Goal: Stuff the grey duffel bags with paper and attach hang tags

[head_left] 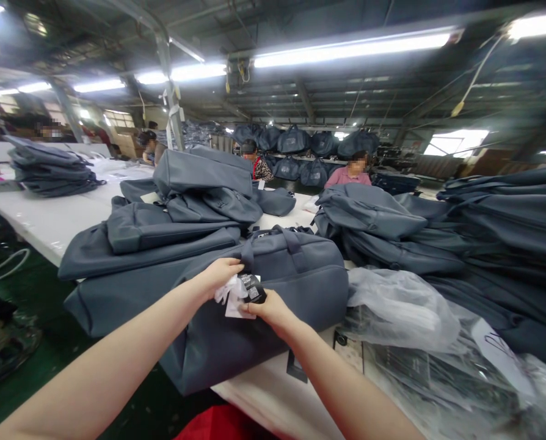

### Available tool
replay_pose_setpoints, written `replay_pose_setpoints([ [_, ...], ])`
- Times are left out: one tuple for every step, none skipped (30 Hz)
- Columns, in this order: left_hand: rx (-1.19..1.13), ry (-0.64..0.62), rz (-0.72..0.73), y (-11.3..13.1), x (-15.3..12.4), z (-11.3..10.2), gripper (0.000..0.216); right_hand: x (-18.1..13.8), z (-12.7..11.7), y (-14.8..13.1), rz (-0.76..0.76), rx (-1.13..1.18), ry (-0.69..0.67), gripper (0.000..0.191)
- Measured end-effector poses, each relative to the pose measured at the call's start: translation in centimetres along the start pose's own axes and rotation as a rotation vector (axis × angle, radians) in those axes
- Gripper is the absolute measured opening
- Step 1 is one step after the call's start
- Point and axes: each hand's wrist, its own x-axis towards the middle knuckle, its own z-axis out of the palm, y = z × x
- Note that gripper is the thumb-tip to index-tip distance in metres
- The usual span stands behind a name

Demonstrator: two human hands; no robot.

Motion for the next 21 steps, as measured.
replay_pose_setpoints([
  [-0.012,-0.032,-0.002,0.2,-0.3,-0.2,0.045,-0.1,0.4,0.5,0.008,0.050,0.010,0.043],
  [-0.016,-0.062,0.002,0.4,-0.7,-0.4,0.046,-0.1,0.8,0.7,0.011,0.076,0.021,0.042],
  [-0.014,-0.084,0.009,0.6,-0.9,-0.6,0.049,-0.2,1.1,0.9,0.010,0.095,0.028,0.041],
  [-0.007,-0.098,0.018,0.8,-1.2,-0.8,0.052,-0.3,1.3,0.8,0.006,0.116,0.020,0.040],
  [-0.001,-0.104,0.025,0.9,-1.3,-1.0,0.054,-0.4,1.4,0.7,-0.001,0.149,-0.001,0.041],
  [0.003,-0.104,0.028,1.0,-1.4,-1.1,0.055,-0.6,1.5,0.4,-0.006,0.191,-0.032,0.042],
  [0.000,-0.101,0.027,1.1,-1.4,-1.3,0.055,-0.7,1.5,0.2,0.002,0.235,-0.068,0.043],
  [-0.010,-0.100,0.023,1.1,-1.4,-1.4,0.055,-0.7,1.4,0.0,0.023,0.281,-0.108,0.044],
  [-0.026,-0.100,0.016,1.1,-1.3,-1.4,0.054,-0.8,1.2,-0.1,0.057,0.322,-0.142,0.046],
  [-0.048,-0.096,0.007,1.1,-1.1,-1.5,0.053,-0.9,1.0,-0.1,0.100,0.357,-0.167,0.047],
  [-0.076,-0.089,-0.003,1.0,-1.0,-1.4,0.052,-1.1,0.9,-0.1,0.146,0.387,-0.178,0.048],
  [-0.109,-0.076,-0.013,0.9,-0.9,-1.3,0.052,-1.2,0.8,0.0,0.190,0.411,-0.179,0.049],
  [-0.148,-0.061,-0.023,0.8,-0.7,-1.1,0.051,-1.4,0.8,0.1,0.227,0.437,-0.167,0.049],
  [-0.191,-0.041,-0.032,0.7,-0.6,-0.9,0.051,-1.6,1.0,0.2,0.256,0.478,-0.137,0.049],
  [-0.234,-0.018,-0.040,0.5,-0.5,-0.5,0.051,-1.8,1.3,0.3,0.278,0.526,-0.097,0.048],
  [-0.277,0.010,-0.043,0.3,-0.4,-0.1,0.051,-2.0,1.7,0.4,0.295,0.574,-0.058,0.047],
  [-0.318,0.041,-0.043,0.2,-0.3,0.3,0.052,-2.3,2.2,0.4,0.309,0.626,-0.019,0.046],
  [-0.354,0.074,-0.038,0.0,-0.2,0.9,0.054,-2.4,2.8,0.5,0.317,0.678,0.018,0.046],
  [-0.384,0.103,-0.030,-0.2,-0.2,1.4,0.055,-2.5,3.5,0.6,0.322,0.725,0.051,0.045],
  [-0.407,0.129,-0.019,-0.3,-0.3,2.0,0.057,-2.6,4.3,0.8,0.319,0.759,0.081,0.045],
  [-0.421,0.144,-0.008,-0.4,-0.4,2.6,0.058,-2.6,5.0,0.9,0.299,0.783,0.116,0.045],
])
